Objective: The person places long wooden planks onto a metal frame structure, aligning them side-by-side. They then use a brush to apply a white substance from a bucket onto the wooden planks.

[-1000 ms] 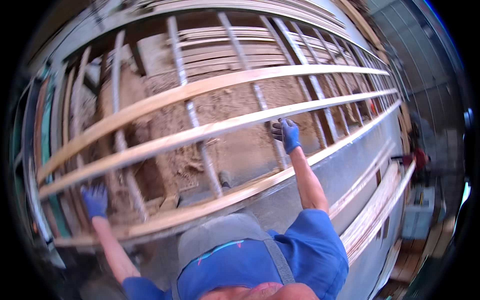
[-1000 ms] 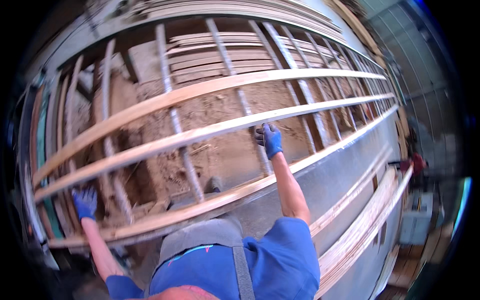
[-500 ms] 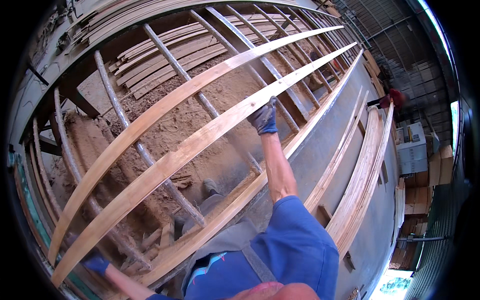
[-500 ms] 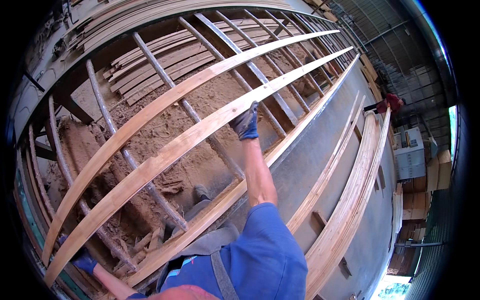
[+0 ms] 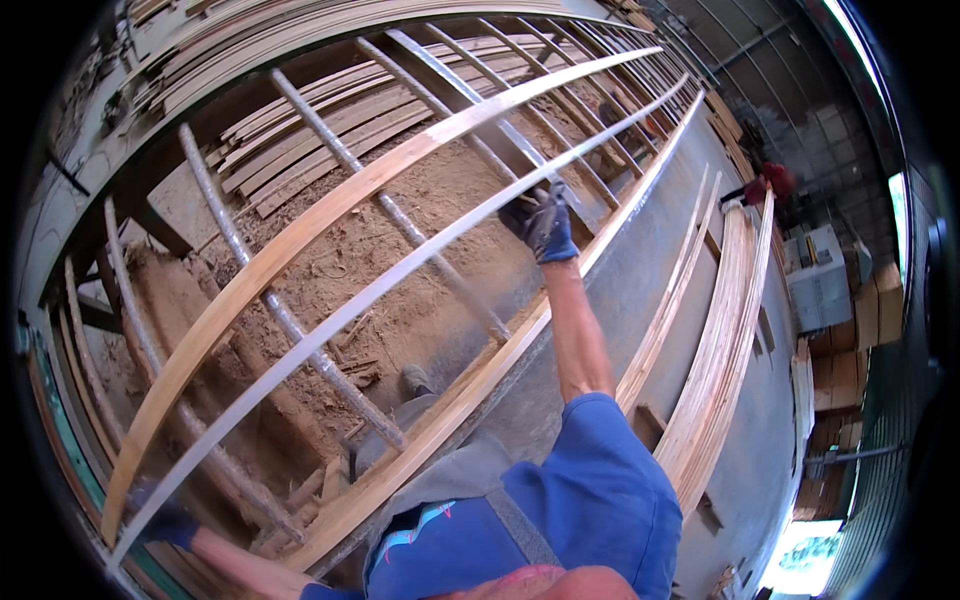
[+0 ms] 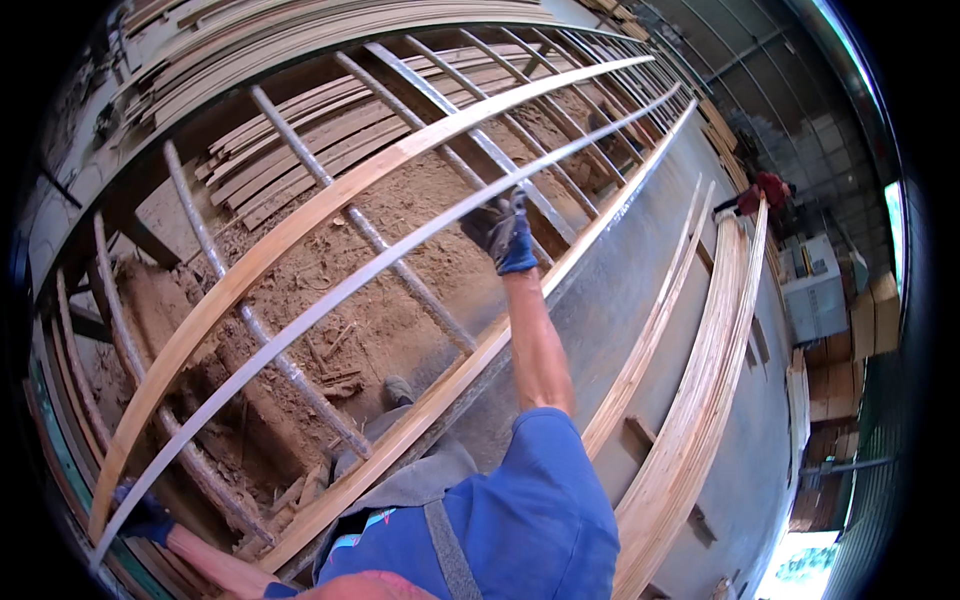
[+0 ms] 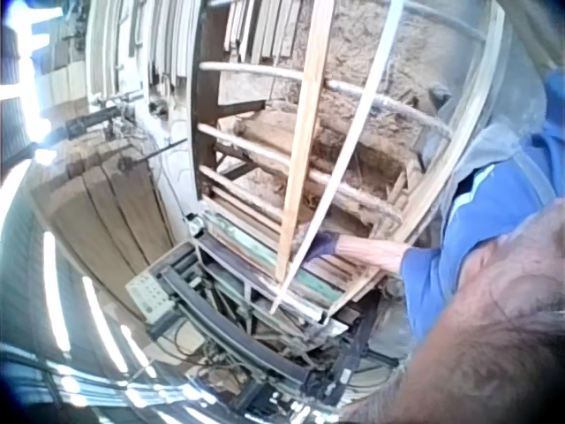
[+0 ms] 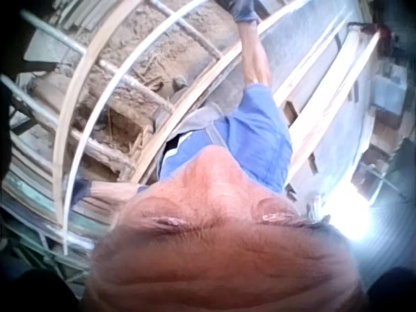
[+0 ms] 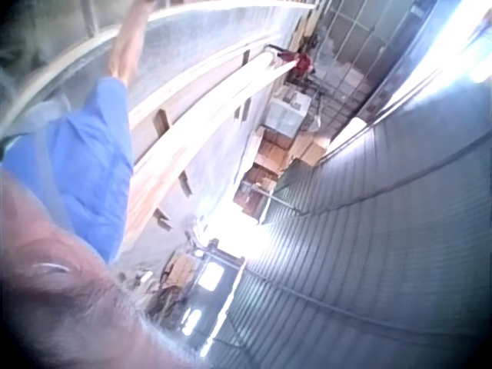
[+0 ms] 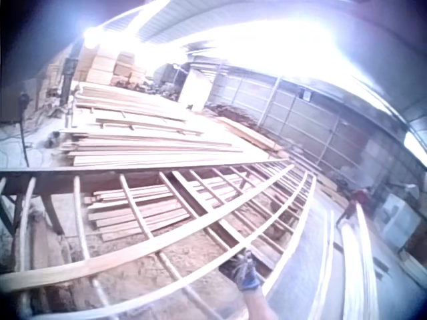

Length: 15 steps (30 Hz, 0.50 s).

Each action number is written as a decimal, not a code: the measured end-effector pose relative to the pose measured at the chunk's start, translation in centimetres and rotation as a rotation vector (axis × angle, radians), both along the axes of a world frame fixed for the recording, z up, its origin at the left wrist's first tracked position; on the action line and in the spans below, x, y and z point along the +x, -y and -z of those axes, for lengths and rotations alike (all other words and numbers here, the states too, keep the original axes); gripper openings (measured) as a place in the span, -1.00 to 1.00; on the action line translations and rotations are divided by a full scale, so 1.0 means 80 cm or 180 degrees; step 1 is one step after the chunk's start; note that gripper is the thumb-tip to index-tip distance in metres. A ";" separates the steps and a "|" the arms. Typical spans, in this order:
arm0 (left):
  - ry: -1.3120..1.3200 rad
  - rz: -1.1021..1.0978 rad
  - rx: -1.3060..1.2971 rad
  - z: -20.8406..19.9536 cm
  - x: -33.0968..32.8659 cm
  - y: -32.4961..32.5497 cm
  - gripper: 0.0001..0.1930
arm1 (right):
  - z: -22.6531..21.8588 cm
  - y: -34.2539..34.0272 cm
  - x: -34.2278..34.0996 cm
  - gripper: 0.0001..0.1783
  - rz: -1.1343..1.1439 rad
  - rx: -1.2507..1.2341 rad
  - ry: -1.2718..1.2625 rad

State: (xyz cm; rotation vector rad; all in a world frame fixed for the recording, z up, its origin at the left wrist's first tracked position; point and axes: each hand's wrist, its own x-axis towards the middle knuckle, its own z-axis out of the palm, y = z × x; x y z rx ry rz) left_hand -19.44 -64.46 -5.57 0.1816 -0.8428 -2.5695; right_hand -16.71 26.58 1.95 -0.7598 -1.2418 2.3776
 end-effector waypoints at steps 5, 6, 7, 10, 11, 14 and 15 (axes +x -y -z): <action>0.2643 -0.1507 -0.0815 -0.002 0.072 -0.122 -0.10 | 0.102 0.004 0.006 -0.11 0.0736 -0.0474 0.0612; 0.2899 -0.1332 -0.1219 0.024 0.105 -0.096 -0.09 | 0.114 0.014 -0.007 -0.14 0.0592 -0.0488 0.0684; 0.2826 -0.1282 -0.1368 0.030 0.110 -0.099 -0.09 | 0.125 0.015 -0.009 -0.22 0.0567 -0.0481 0.0625; 0.2580 -0.1210 -0.1615 0.042 0.130 -0.099 -0.08 | 0.159 0.010 -0.030 -0.42 0.1281 -0.0439 0.0378; 0.2458 -0.1190 -0.1578 0.047 0.126 -0.095 -0.07 | 0.165 0.002 -0.031 -0.47 0.1190 -0.0219 0.0384; 0.2703 -0.1183 -0.1077 -0.007 0.120 -0.138 -0.14 | 0.154 0.033 -0.044 -0.50 0.1112 0.0156 0.0492; 0.2395 -0.1116 -0.0050 0.030 0.126 -0.093 -0.15 | 0.166 0.016 -0.043 -0.48 0.1058 0.0289 0.0633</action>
